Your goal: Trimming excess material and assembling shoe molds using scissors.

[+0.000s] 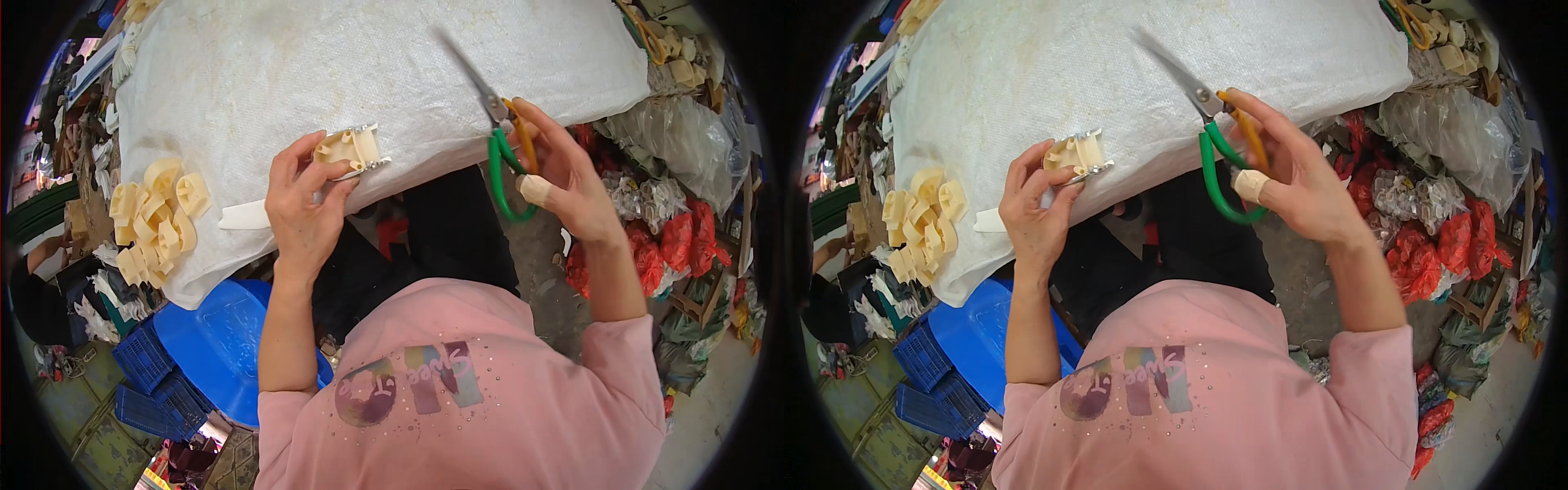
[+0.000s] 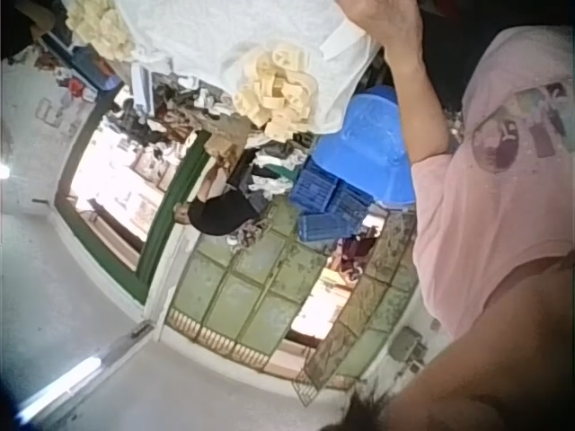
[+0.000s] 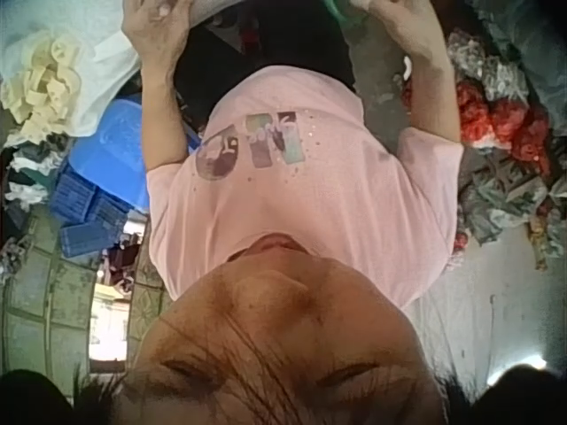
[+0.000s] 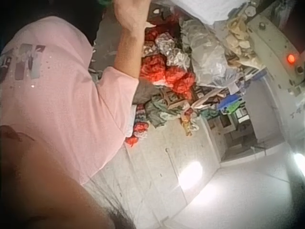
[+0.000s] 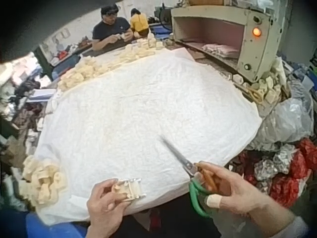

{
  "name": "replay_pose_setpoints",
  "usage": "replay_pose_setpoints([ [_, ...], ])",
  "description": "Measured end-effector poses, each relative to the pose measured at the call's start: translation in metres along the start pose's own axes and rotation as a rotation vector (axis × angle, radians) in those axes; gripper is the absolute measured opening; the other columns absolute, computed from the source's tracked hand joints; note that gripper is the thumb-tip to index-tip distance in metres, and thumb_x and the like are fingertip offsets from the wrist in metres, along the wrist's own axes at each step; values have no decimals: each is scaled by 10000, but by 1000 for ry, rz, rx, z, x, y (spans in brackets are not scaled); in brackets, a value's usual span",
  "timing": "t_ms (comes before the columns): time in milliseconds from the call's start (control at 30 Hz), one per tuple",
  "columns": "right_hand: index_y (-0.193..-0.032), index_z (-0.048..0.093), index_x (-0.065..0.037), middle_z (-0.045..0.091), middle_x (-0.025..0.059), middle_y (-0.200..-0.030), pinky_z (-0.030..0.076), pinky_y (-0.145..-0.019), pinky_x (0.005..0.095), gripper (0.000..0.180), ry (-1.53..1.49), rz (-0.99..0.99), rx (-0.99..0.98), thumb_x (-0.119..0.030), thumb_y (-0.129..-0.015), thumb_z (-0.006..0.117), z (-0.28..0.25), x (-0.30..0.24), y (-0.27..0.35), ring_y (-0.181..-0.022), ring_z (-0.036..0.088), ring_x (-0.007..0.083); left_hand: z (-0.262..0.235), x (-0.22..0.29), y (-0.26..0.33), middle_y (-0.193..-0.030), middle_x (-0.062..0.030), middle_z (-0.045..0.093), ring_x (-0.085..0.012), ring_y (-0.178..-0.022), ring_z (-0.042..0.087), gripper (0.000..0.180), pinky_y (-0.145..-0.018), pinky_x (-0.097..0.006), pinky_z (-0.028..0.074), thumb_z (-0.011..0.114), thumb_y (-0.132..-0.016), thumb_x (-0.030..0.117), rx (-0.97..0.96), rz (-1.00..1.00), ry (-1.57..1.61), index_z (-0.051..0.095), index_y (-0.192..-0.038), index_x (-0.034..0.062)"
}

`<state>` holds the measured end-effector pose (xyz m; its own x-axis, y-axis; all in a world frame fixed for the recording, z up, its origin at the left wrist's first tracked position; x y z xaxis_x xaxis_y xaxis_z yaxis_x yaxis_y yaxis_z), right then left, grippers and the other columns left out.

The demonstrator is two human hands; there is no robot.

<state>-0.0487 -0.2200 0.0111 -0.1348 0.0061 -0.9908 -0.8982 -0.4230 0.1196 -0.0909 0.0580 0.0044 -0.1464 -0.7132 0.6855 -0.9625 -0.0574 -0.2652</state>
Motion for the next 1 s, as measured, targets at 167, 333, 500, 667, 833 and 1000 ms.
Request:
replay_pose_setpoints([
  [167,-1432,247,-34,500,81,-1050,439,-751,273,692,-1044,-122,-113,-73,-786,493,51,-5,-9,-790,515,158,3,5,3,-1130,-127,592,-247,-1047,575,215,-882,-333,473,707,-644,-61,14,10,-65,685,-837,31],
  [333,-1417,233,-27,529,128,-1005,455,-736,308,660,-711,-153,129,-36,-789,438,79,-10,-24,-790,515,160,2,6,0,-1129,-123,592,-251,-1040,580,213,-878,-331,477,707,-641,-64,6,-1,-109,689,-828,36],
  [500,-1390,251,-86,465,126,-948,404,-696,353,657,-624,-330,59,-39,-778,484,110,18,-52,-751,450,173,1,8,-4,-1126,-122,594,-252,-1010,594,223,-860,-328,487,714,-633,-71,27,50,-131,689,-830,30],
  [667,-1373,282,-108,440,100,-914,384,-708,342,565,-825,-251,39,-98,-828,430,105,23,-57,-751,425,163,1,4,-3,-1122,-122,595,-245,-984,600,226,-819,-318,501,721,-627,-70,-20,22,-123,685,-831,23],
  [833,-1289,320,-51,493,86,-919,441,-663,322,509,-1019,-469,146,-6,-798,443,87,-16,-82,-730,475,152,-1,4,-2,-1122,-122,592,-240,-956,599,226,-776,-314,509,725,-626,-63,-7,62,-134,680,-831,21],
  [1000,-1240,331,-5,500,74,-806,431,-590,261,473,-701,-376,195,-7,-779,437,114,14,-97,-650,482,124,-1,4,-7,-1108,-122,594,-238,-925,597,229,-757,-316,509,725,-622,-54,-13,90,-172,672,-833,21],
])
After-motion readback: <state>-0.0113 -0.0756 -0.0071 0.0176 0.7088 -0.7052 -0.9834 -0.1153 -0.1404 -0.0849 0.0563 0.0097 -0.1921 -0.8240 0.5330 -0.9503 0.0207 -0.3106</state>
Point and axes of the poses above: each hand's wrist, its own y-axis away from the middle knuckle, its own z-axis out of the palm, x = y × z, the point moved 3 cm from there along -y, towards the middle knuckle
